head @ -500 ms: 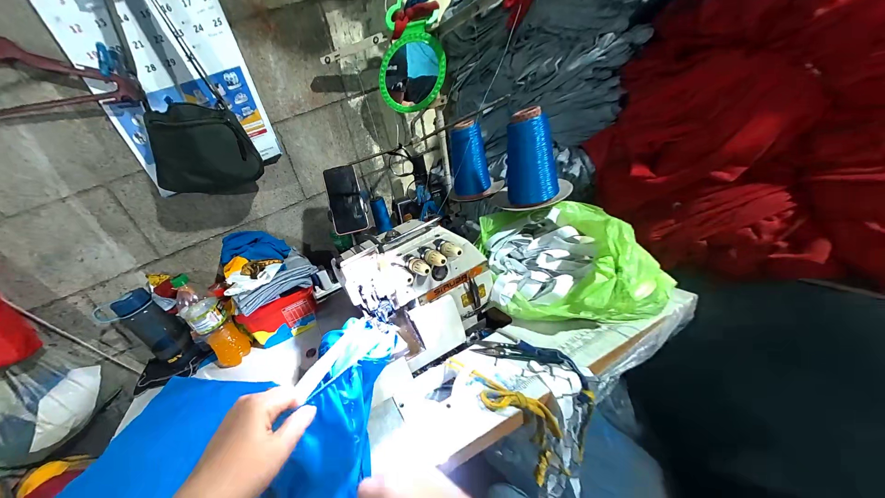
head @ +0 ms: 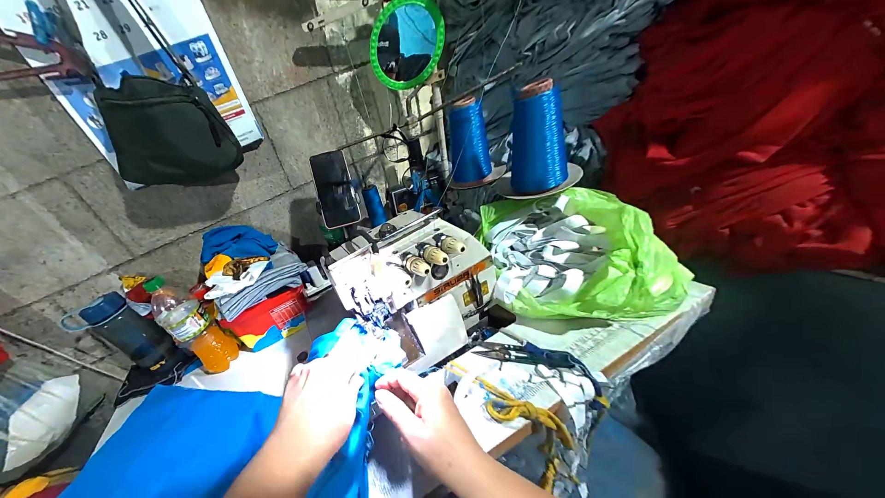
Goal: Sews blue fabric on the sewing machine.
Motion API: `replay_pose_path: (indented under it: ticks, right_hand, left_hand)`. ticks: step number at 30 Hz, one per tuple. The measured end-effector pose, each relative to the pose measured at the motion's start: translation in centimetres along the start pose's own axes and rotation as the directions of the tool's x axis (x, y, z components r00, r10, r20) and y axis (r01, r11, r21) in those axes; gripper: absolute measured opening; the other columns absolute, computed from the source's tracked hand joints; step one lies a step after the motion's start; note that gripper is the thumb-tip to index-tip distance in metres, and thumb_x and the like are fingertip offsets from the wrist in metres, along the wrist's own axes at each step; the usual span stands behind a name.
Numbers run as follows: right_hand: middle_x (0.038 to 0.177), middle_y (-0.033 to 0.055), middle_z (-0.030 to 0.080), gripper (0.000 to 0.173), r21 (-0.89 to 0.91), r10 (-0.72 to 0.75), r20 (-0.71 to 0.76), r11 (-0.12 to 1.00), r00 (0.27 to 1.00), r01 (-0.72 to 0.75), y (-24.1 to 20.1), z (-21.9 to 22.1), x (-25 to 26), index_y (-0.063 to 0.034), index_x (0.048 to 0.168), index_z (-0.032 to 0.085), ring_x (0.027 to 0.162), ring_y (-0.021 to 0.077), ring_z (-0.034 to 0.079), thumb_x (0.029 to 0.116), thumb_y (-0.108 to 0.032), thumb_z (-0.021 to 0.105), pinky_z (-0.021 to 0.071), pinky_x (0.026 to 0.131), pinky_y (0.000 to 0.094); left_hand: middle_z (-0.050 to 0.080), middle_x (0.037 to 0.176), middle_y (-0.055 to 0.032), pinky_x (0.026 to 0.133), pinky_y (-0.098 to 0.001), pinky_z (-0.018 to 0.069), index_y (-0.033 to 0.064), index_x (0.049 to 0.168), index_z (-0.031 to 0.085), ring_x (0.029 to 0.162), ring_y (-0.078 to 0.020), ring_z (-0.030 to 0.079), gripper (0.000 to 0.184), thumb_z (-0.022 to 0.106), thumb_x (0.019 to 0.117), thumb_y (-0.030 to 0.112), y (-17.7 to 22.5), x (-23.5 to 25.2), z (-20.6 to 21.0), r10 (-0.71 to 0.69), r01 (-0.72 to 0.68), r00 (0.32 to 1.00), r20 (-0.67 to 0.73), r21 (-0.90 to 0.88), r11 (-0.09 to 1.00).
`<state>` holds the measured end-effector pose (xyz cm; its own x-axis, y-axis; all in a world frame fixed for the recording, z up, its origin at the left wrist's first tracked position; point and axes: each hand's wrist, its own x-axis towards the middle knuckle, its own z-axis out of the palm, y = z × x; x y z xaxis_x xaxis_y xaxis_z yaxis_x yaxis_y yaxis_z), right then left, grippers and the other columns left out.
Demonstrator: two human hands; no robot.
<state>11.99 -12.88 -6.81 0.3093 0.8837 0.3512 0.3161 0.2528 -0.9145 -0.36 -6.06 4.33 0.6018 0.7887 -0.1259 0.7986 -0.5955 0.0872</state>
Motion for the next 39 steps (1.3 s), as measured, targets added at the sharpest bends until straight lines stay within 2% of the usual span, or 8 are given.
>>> replay_pose_path:
  ticks: [3, 8, 13, 18, 25, 29, 32, 39]
  right_hand:
    - [0.086, 0.0024, 0.071, 0.029, 0.088, -0.047, -0.019, 0.995, 0.999, 0.049, 0.0, 0.0, -0.1, -0.0043, 0.103, 0.072, 0.069, 0.0029, 0.063, 0.0967, -0.031, 0.062, 0.0526, 0.063, 0.0207]
    - [0.079, 0.0005, 0.066, 0.027, 0.125, 0.03, 0.039, 0.992, 0.999, -0.035, -0.4, -0.4, 1.2, -0.0037, 0.098, 0.07, 0.063, 0.0009, 0.06, 0.0951, -0.031, 0.068, 0.0505, 0.06, 0.0177]
    - [0.074, 0.0022, 0.06, 0.022, 0.078, 0.068, 0.157, 0.994, 0.985, -0.081, -0.6, -1.6, 2.9, 0.0001, 0.089, 0.066, 0.063, 0.0039, 0.057, 0.0998, -0.017, 0.058, 0.05, 0.062, 0.0207]
    - [0.064, 0.003, 0.055, 0.026, -0.104, -0.091, -0.101, 0.991, 0.991, 0.08, -0.3, -0.6, 2.9, -0.0031, 0.073, 0.064, 0.061, 0.0105, 0.053, 0.0902, -0.017, 0.051, 0.0436, 0.057, 0.0304]
    - [0.06, -0.0084, 0.05, 0.017, 0.129, -0.058, -0.139, 0.989, 0.989, 0.076, 1.2, -0.6, -0.1, -0.0106, 0.074, 0.059, 0.05, -0.0061, 0.046, 0.0902, -0.011, 0.053, 0.0389, 0.047, 0.0125]
    - [0.066, -0.002, 0.057, 0.02, 0.061, -0.148, -0.087, 0.986, 0.985, 0.153, 2.3, -0.3, 0.2, -0.0048, 0.079, 0.065, 0.059, -0.0026, 0.052, 0.0935, -0.014, 0.055, 0.0428, 0.055, 0.0142]
    - [0.07, 0.0016, 0.063, 0.021, -0.025, -0.206, -0.11, 0.979, 0.972, 0.204, 2.3, -0.2, 0.6, -0.0042, 0.081, 0.068, 0.065, 0.0009, 0.058, 0.0943, -0.015, 0.056, 0.0469, 0.06, 0.0164]
    - [0.082, 0.0052, 0.071, 0.022, -0.126, -0.171, -0.053, 0.979, 0.984, 0.163, 1.8, -1.5, 0.8, -0.0056, 0.091, 0.074, 0.074, 0.009, 0.066, 0.0953, -0.017, 0.056, 0.0546, 0.068, 0.0268]
  left_hand:
    - [0.061, 0.081, -0.0087, 0.076, -0.0338, 0.0471, -0.0023, 0.094, 0.068, 0.078, -0.016, 0.057, 0.03, 0.054, 0.1037, 0.023, -2.0, 0.1, 0.7, 0.103, -0.118, 0.993, -0.059, -0.378, 0.918]
    - [0.062, 0.081, 0.0067, 0.074, -0.0194, 0.048, 0.007, 0.095, 0.068, 0.077, 0.0015, 0.057, 0.017, 0.057, 0.1001, 0.019, -3.5, 0.4, 2.9, 0.16, -0.188, 0.982, -0.104, -0.677, 0.712]
    - [0.06, 0.08, 0.0098, 0.073, -0.0171, 0.0472, 0.0093, 0.093, 0.066, 0.076, 0.0037, 0.056, 0.015, 0.054, 0.0998, 0.013, -3.6, 0.6, 3.0, 0.168, -0.194, 0.98, -0.11, -0.73, 0.655]
    - [0.063, 0.078, 0.0024, 0.075, -0.0232, 0.0495, 0.0036, 0.083, 0.07, 0.077, -0.0021, 0.06, 0.015, 0.059, 0.0916, 0.009, -2.3, 1.4, 4.3, -0.061, -0.197, 0.94, -0.336, -0.679, 0.707]
    - [0.056, 0.069, 0.0072, 0.066, -0.0135, 0.0441, 0.0053, 0.074, 0.066, 0.068, 0.0057, 0.053, 0.017, 0.057, 0.089, 0.007, -3.0, 0.0, 6.0, -0.009, -0.291, 0.904, -0.427, -0.632, 0.718]
    - [0.066, 0.086, -0.0094, 0.079, -0.0367, 0.0519, -0.0002, 0.093, 0.07, 0.084, -0.0164, 0.063, 0.032, 0.046, 0.1005, 0.02, -2.5, 0.0, 4.2, 0.154, -0.241, 0.962, -0.224, -0.44, 0.865]
    - [0.064, 0.081, -0.004, 0.074, -0.0394, 0.0525, 0.0059, 0.101, 0.071, 0.077, -0.016, 0.062, 0.04, 0.045, 0.1026, 0.036, -1.6, 0.9, 3.5, 0.08, -0.134, 0.986, -0.149, -0.394, 0.909]
    - [0.071, 0.101, -0.0146, 0.09, -0.0538, 0.0496, 0.0037, 0.108, 0.073, 0.1, -0.0302, 0.067, 0.035, 0.047, 0.1026, 0.026, -0.1, 1.9, 1.8, 0.107, -0.113, 0.993, -0.041, -0.2, 0.973]
